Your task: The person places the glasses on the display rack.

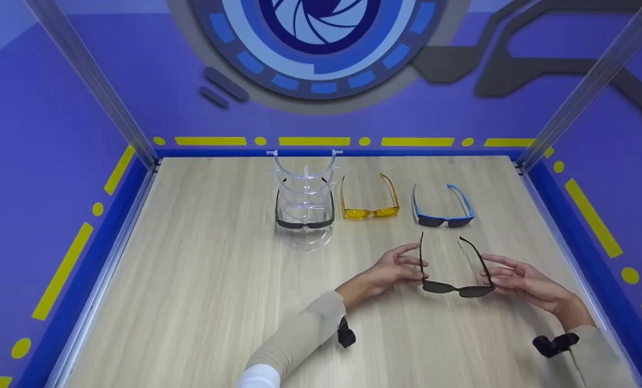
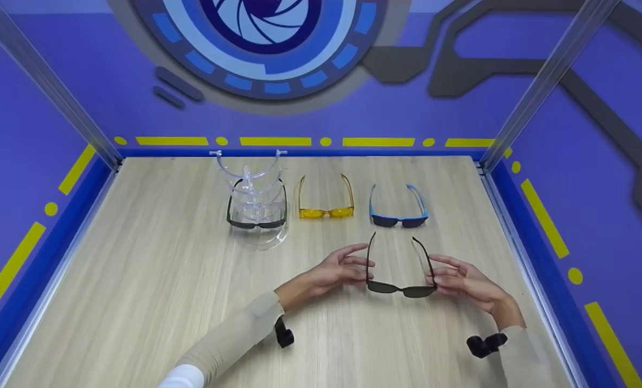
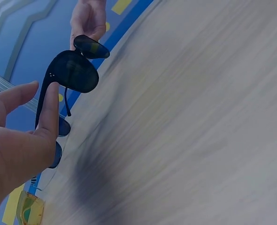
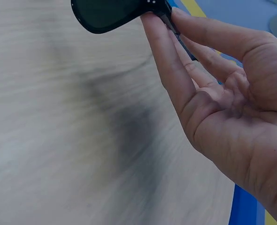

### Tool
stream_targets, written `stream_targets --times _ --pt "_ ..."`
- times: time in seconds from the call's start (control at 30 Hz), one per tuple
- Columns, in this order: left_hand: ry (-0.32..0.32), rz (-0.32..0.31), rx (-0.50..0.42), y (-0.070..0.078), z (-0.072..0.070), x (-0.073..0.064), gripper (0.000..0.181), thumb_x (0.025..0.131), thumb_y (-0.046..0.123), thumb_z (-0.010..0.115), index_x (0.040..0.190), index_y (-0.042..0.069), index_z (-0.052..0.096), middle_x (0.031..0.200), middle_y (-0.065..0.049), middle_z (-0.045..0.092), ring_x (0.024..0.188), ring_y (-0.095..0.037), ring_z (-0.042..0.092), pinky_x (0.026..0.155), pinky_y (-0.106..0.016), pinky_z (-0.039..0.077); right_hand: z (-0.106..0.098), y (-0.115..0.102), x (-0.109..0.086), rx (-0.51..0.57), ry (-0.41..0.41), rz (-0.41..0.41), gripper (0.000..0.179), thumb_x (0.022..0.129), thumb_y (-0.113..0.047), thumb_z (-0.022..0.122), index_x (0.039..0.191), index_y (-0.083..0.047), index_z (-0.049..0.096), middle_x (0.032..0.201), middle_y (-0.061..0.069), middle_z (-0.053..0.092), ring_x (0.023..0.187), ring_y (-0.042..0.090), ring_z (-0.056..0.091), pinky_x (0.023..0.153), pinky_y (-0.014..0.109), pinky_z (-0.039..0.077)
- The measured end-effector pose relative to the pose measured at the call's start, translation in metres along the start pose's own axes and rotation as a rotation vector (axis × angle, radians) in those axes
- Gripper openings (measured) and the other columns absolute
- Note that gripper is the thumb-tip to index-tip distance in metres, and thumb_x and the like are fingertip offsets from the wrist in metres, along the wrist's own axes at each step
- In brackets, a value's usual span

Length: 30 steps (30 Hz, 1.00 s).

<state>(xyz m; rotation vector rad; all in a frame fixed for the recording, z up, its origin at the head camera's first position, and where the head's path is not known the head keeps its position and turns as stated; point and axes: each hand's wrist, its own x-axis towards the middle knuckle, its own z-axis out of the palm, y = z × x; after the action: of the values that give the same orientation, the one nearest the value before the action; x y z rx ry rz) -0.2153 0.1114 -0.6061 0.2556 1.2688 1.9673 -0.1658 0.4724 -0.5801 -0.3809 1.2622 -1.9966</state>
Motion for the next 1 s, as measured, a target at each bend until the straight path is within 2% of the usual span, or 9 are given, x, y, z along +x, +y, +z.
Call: stream_targets --times 0.1,0.23,0.37,0.53,0.73,0.9,0.97,1.0 --pt "0.014 0.001 0.006 0.003 -0.003 -0.004 0.078 0.09 -0.016 0.063 0.158 0.01 0.036 0.139 -0.027 0.06 0.091 -0.015 0.072 0.094 -0.039 0.061 0.003 0.001 0.003 -0.041 0.012 0.01 0.067 0.103 0.017 0.026 0.16 -0.016 0.033 0.143 0.007 0.062 0.133 0.02 0.06 0.106 0.031 0.054" --pt "0.028 0.001 0.021 0.006 -0.01 -0.01 0.077 0.09 -0.015 0.064 0.157 0.013 0.04 0.129 -0.017 0.068 0.091 -0.015 0.072 0.103 -0.051 0.054 0.009 0.0 0.008 -0.086 0.052 0.034 0.066 0.104 0.015 0.031 0.16 -0.019 0.033 0.141 0.004 0.063 0.131 0.018 0.062 0.107 0.033 0.054" --pt "0.04 0.013 0.027 0.01 -0.015 -0.016 0.076 0.089 -0.016 0.065 0.156 0.012 0.041 0.129 -0.02 0.067 0.089 -0.015 0.072 0.106 -0.056 0.05 0.016 -0.001 0.015 -0.098 0.066 0.049 0.065 0.104 0.013 0.034 0.161 -0.019 0.031 0.138 0.003 0.064 0.128 0.016 0.063 0.106 0.032 0.055" --pt "0.06 0.03 0.036 0.015 -0.022 -0.027 0.077 0.088 -0.016 0.066 0.155 0.012 0.042 0.128 -0.022 0.066 0.087 -0.015 0.073 0.1 -0.05 0.057 0.022 -0.001 0.028 -0.073 0.048 0.044 0.065 0.104 0.013 0.034 0.161 -0.017 0.029 0.136 0.005 0.065 0.127 0.018 0.064 0.103 0.029 0.056" --pt "0.055 0.046 0.025 0.018 -0.034 -0.041 0.078 0.087 -0.016 0.066 0.156 0.011 0.041 0.131 -0.026 0.064 0.089 -0.016 0.074 0.091 -0.041 0.063 0.031 0.003 0.042 -0.053 0.033 0.029 0.065 0.104 0.014 0.034 0.16 -0.018 0.032 0.133 0.004 0.066 0.123 0.016 0.066 0.101 0.028 0.057" --pt "0.061 0.048 0.027 0.019 -0.045 -0.055 0.079 0.087 -0.015 0.067 0.157 0.01 0.039 0.121 -0.014 0.069 0.09 -0.016 0.074 0.081 -0.031 0.065 0.04 0.009 0.052 -0.066 0.049 0.037 0.064 0.104 0.013 0.036 0.159 -0.018 0.033 0.134 0.004 0.066 0.12 0.014 0.067 0.101 0.028 0.057" --pt "0.061 0.058 0.031 0.02 -0.049 -0.059 0.08 0.087 -0.016 0.066 0.157 0.009 0.037 0.121 -0.014 0.068 0.091 -0.016 0.074 0.08 -0.031 0.065 0.044 0.011 0.057 -0.081 0.068 0.039 0.064 0.103 0.012 0.039 0.159 -0.019 0.034 0.134 0.004 0.065 0.12 0.014 0.067 0.101 0.028 0.057" --pt "0.058 0.064 0.031 0.02 -0.051 -0.061 0.08 0.087 -0.016 0.065 0.158 0.008 0.036 0.124 -0.018 0.067 0.091 -0.016 0.074 0.081 -0.031 0.065 0.046 0.012 0.059 -0.091 0.08 0.041 0.064 0.103 0.012 0.04 0.159 -0.02 0.035 0.134 0.004 0.065 0.12 0.014 0.067 0.101 0.028 0.057"
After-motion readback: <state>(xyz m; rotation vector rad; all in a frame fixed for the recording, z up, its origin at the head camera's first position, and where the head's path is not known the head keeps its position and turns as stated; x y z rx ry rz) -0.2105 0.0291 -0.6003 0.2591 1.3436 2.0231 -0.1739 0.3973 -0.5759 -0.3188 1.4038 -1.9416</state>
